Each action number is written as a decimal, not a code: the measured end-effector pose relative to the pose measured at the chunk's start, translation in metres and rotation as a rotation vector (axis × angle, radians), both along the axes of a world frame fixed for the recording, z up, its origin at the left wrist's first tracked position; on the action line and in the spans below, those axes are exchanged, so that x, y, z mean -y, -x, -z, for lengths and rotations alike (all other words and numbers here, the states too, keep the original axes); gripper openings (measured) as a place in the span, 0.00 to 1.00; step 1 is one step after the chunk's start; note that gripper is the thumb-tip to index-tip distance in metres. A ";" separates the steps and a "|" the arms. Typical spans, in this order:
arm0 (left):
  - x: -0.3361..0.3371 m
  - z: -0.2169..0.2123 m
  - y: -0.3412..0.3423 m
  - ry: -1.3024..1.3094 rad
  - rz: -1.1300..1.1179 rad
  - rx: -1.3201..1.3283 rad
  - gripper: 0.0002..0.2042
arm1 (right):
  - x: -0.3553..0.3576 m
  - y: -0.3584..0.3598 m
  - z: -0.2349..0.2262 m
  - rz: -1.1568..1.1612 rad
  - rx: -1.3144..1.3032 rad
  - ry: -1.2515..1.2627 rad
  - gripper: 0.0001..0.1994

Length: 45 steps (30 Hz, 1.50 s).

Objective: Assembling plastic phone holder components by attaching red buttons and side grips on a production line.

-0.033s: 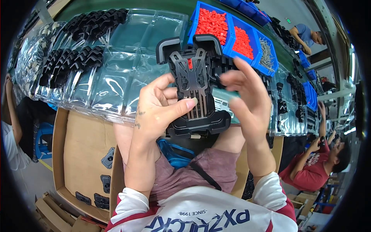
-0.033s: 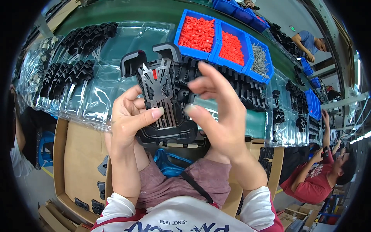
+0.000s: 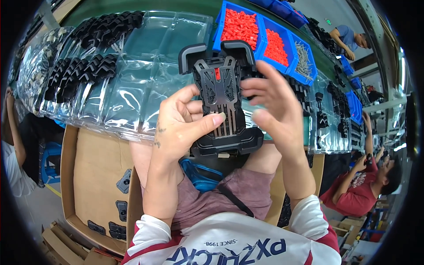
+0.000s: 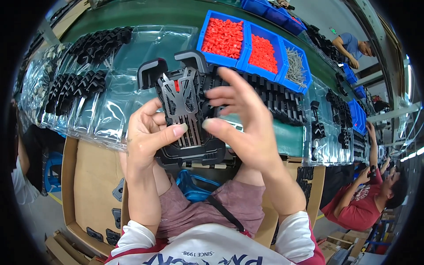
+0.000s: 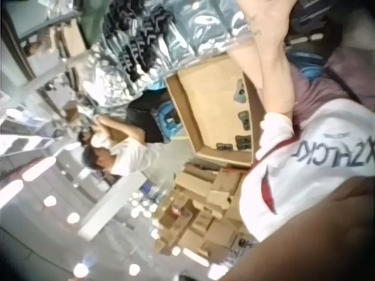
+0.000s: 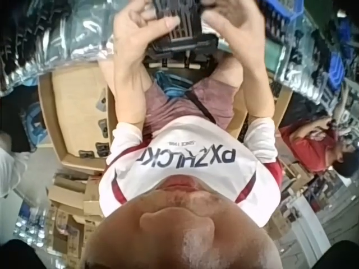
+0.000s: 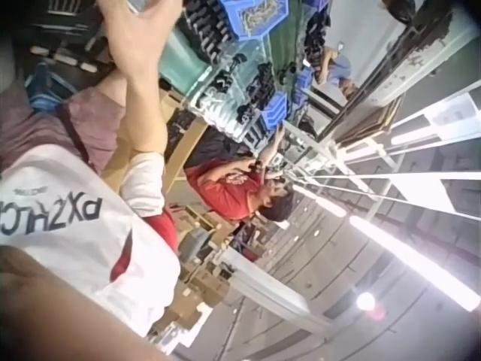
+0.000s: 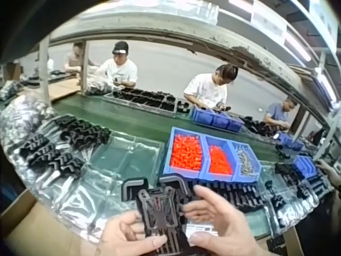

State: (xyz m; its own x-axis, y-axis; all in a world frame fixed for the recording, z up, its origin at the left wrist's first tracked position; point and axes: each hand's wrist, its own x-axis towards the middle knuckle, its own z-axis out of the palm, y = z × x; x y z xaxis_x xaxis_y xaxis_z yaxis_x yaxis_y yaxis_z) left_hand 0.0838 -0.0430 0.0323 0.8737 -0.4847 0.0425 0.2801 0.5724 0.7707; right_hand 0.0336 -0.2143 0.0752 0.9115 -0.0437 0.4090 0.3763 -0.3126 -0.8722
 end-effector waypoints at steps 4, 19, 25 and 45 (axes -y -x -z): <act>0.004 -0.003 0.006 0.017 0.061 0.010 0.25 | 0.005 -0.008 0.002 -0.036 -0.328 -0.311 0.29; 0.006 0.001 0.006 0.201 -0.048 0.162 0.52 | -0.007 -0.011 -0.003 -0.123 -0.426 -0.482 0.35; 0.000 -0.001 0.003 0.207 -0.134 0.140 0.52 | 0.025 -0.044 -0.005 0.017 -0.068 -0.218 0.32; -0.002 0.005 -0.004 0.197 -0.101 0.164 0.50 | 0.170 -0.166 0.041 0.651 -0.190 0.748 0.13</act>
State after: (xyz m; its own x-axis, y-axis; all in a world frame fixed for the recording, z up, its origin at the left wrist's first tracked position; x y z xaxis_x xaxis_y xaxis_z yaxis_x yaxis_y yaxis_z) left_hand 0.0879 -0.0407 0.0269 0.8909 -0.3638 0.2720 0.0948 0.7345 0.6720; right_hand 0.1997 -0.3846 0.0338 0.8546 -0.3481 0.3854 -0.1877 -0.8990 -0.3957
